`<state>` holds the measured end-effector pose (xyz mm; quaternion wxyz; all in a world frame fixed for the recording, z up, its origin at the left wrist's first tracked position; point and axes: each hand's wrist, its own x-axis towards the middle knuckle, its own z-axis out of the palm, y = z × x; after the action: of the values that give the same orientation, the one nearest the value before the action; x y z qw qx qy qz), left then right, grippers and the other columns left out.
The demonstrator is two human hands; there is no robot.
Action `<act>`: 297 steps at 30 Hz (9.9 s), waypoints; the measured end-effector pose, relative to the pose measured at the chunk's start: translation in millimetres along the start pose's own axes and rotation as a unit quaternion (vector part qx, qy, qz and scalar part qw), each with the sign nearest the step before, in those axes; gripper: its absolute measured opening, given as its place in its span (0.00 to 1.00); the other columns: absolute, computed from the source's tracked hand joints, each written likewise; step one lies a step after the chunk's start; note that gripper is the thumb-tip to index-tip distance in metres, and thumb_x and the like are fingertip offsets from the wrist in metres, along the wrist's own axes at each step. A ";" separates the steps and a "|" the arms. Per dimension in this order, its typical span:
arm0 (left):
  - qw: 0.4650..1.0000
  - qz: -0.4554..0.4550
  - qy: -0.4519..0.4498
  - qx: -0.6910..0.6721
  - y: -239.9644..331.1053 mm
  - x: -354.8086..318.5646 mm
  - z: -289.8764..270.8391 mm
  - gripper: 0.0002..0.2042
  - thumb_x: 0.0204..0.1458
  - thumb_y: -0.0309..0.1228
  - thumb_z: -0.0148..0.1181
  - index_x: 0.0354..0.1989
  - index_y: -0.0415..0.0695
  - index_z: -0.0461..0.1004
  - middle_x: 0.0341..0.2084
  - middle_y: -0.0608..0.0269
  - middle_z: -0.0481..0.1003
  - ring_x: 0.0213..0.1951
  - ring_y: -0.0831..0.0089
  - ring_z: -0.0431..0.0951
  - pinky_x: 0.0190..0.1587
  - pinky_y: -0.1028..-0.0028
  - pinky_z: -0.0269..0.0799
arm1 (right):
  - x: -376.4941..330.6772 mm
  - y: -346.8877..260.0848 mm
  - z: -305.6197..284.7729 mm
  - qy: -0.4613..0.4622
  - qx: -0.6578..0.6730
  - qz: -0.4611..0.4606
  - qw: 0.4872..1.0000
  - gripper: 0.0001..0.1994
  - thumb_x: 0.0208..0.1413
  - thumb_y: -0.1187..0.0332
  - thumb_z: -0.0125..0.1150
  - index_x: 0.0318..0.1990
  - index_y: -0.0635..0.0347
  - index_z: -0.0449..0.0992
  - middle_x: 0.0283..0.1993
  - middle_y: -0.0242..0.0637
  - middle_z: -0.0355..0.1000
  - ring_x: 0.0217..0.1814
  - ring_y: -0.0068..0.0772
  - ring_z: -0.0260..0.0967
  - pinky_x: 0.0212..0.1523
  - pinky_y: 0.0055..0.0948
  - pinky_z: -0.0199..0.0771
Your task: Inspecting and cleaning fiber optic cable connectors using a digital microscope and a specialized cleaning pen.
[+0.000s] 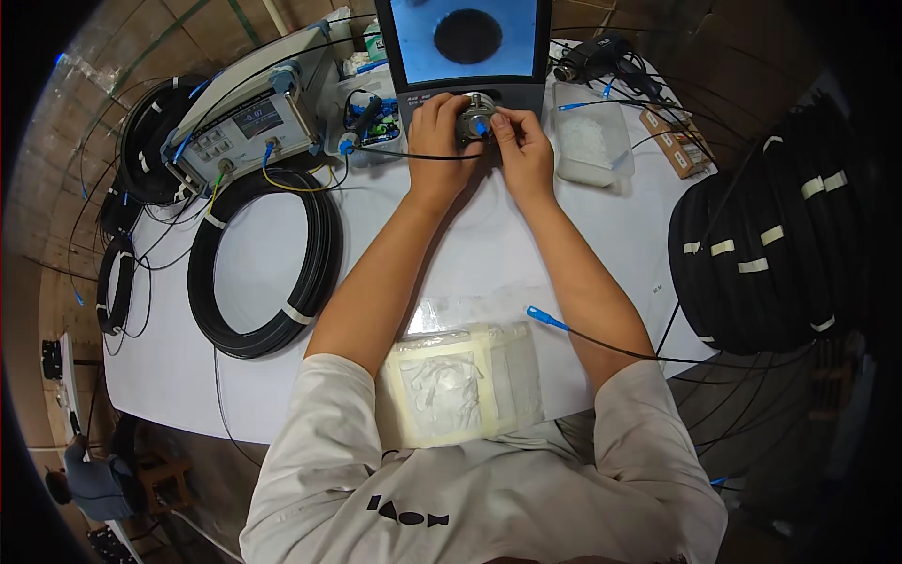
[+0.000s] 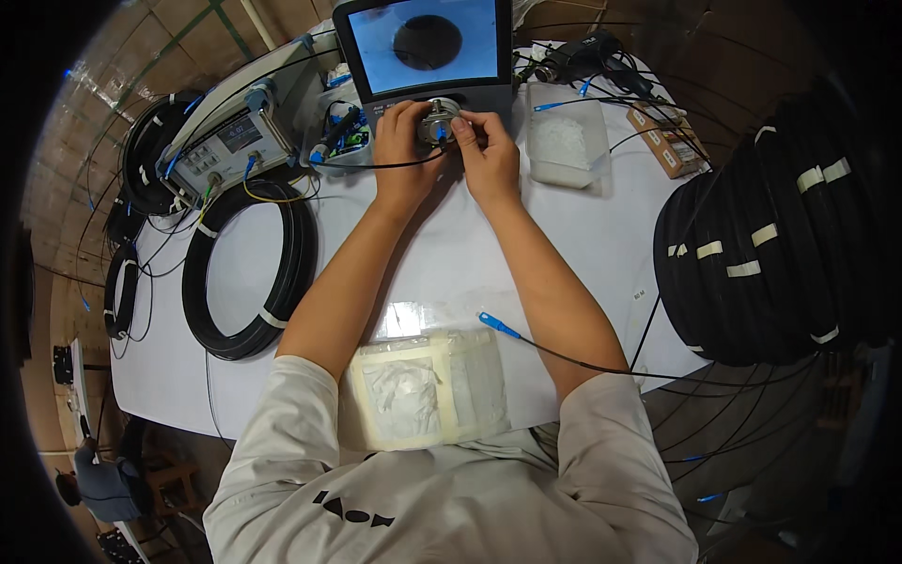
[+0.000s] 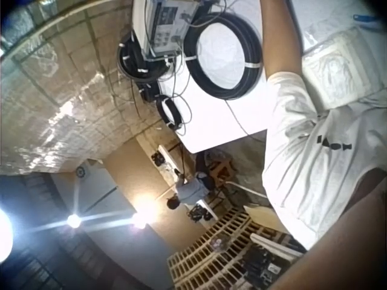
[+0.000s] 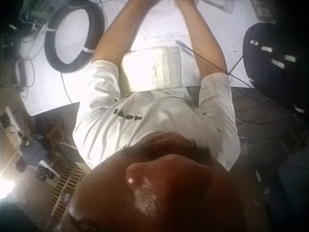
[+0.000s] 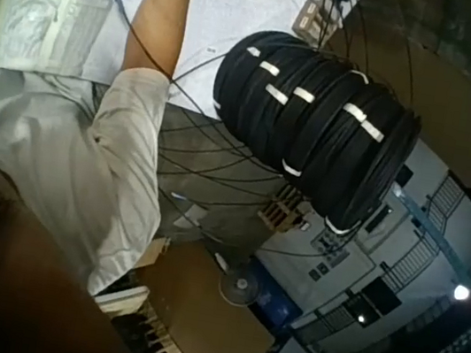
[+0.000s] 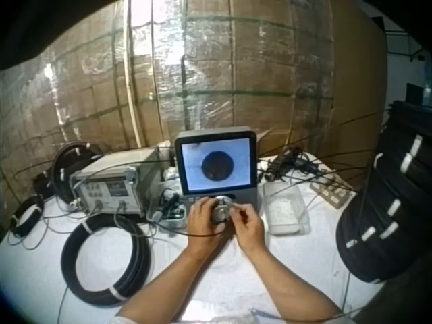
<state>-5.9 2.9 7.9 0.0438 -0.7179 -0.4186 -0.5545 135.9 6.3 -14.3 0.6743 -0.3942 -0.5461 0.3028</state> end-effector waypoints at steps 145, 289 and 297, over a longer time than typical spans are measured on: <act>0.966 -0.188 0.005 -0.178 9.8 28.0 5.8 0.10 0.56 0.36 0.70 0.37 0.41 0.86 0.35 0.56 0.81 0.42 0.58 0.79 0.49 0.63 0.73 | -10.3 -8.4 -5.7 0.035 -0.018 0.046 0.998 0.16 0.71 0.55 0.60 0.46 0.60 0.78 0.34 0.30 0.77 0.31 0.20 0.75 0.34 0.22 0.75; 0.978 -0.165 0.026 -0.125 9.3 26.3 13.6 0.11 0.62 0.37 0.65 0.40 0.40 0.84 0.38 0.56 0.79 0.43 0.61 0.78 0.49 0.64 0.73 | -6.3 -10.2 -0.4 0.007 0.061 0.088 0.994 0.16 0.71 0.56 0.61 0.49 0.61 0.78 0.40 0.27 0.76 0.39 0.17 0.72 0.38 0.22 0.79; 0.967 -0.192 0.051 -0.160 17.7 26.2 17.4 0.10 0.59 0.36 0.68 0.36 0.42 0.84 0.37 0.56 0.79 0.44 0.57 0.76 0.50 0.61 0.71 | -6.0 -10.3 -2.1 0.010 0.054 0.088 0.995 0.16 0.71 0.55 0.61 0.49 0.61 0.78 0.40 0.28 0.77 0.38 0.18 0.73 0.38 0.22 0.79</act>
<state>19.8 15.2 30.2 -0.1577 -0.5920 -0.4519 -0.6485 136.4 -4.4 -8.6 0.6709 -0.4068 -0.4855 0.3857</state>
